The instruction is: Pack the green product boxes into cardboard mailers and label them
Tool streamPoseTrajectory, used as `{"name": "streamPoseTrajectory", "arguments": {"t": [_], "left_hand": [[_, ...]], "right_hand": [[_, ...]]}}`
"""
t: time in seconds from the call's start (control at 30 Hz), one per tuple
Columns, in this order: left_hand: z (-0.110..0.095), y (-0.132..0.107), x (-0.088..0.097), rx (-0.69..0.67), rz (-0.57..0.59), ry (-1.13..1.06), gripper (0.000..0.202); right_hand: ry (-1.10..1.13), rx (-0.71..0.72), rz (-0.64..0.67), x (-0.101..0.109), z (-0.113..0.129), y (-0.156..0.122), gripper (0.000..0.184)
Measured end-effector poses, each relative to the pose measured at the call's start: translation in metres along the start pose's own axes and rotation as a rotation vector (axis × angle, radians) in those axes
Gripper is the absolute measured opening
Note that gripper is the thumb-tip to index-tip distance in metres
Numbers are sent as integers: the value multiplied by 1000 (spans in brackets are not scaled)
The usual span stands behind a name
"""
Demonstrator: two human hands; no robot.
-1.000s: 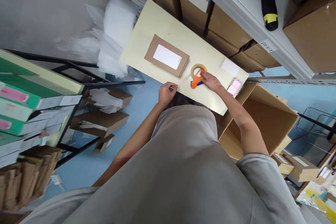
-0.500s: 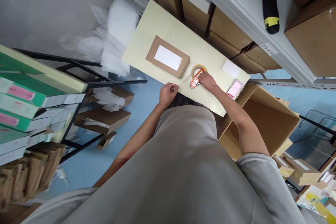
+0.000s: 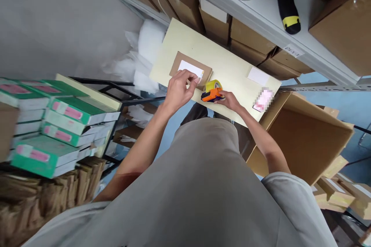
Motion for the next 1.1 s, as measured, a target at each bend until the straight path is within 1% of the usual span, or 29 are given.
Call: {"name": "streamPoseTrajectory", "arguments": {"t": [0.03,0.1,0.17,0.23,0.3,0.33,0.37,0.43,0.5,0.57,0.63,0.7,0.73,0.8,0.9,1.0,1.07,1.1], "left_hand": [[-17,10,14,-7,14,-23,32],[-54,25,45,-15,21,-88,37],[-92,34,74,-46,13,-164,38],[-129,36,100,-98,6,-233,34],[-163,34,119,-186,31,-294,23],[-176,31,126,-219,25,-304,20],[-188,28,131,-236,32,-300,17],[-204,22,136,-254,61,-277,14],[-217,16,139,-311,110,-272,11],[-228,11,143,-407,122,-285,11],[-235,8,150,-467,78,-287,13],[-238,6,159,-471,22,-272,13],[-238,5,163,-469,15,-263,11],[-237,3,169,-479,47,-244,7],[-232,-1,181,-526,94,-227,10],[-224,-2,197,-562,94,-183,9],[-219,-3,203,-585,151,-101,9],[-218,-5,205,-601,182,-58,13]], "right_hand": [[128,3,-8,-1,10,-12,60],[305,17,26,0,32,-38,63],[407,62,76,5,57,-64,61],[472,153,143,10,83,-86,58],[483,259,212,8,107,-98,57],[470,315,230,5,118,-100,55],[452,371,229,0,128,-100,53],[409,476,181,-10,145,-96,45],[360,547,98,-20,156,-91,40],[288,581,20,-29,162,-86,39],[203,597,-36,-34,166,-84,40],[132,615,-57,-37,168,-85,42],[109,628,-60,-38,170,-86,44],[95,662,-63,-37,172,-89,46],[116,701,-81,-34,170,-96,45],[151,717,-135,-29,164,-102,51],[163,718,-177,-25,162,-105,54],[161,713,-193,-23,162,-107,55]]}}
Point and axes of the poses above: each hand's wrist, its own y-axis towards the middle knuckle, its own x-axis out of the back of the hand, z = x × y, the point moved 5 cm from there along y, towards the middle knuckle, and after that the axes turned 7 degrees about -x, right-handed, at the moved point
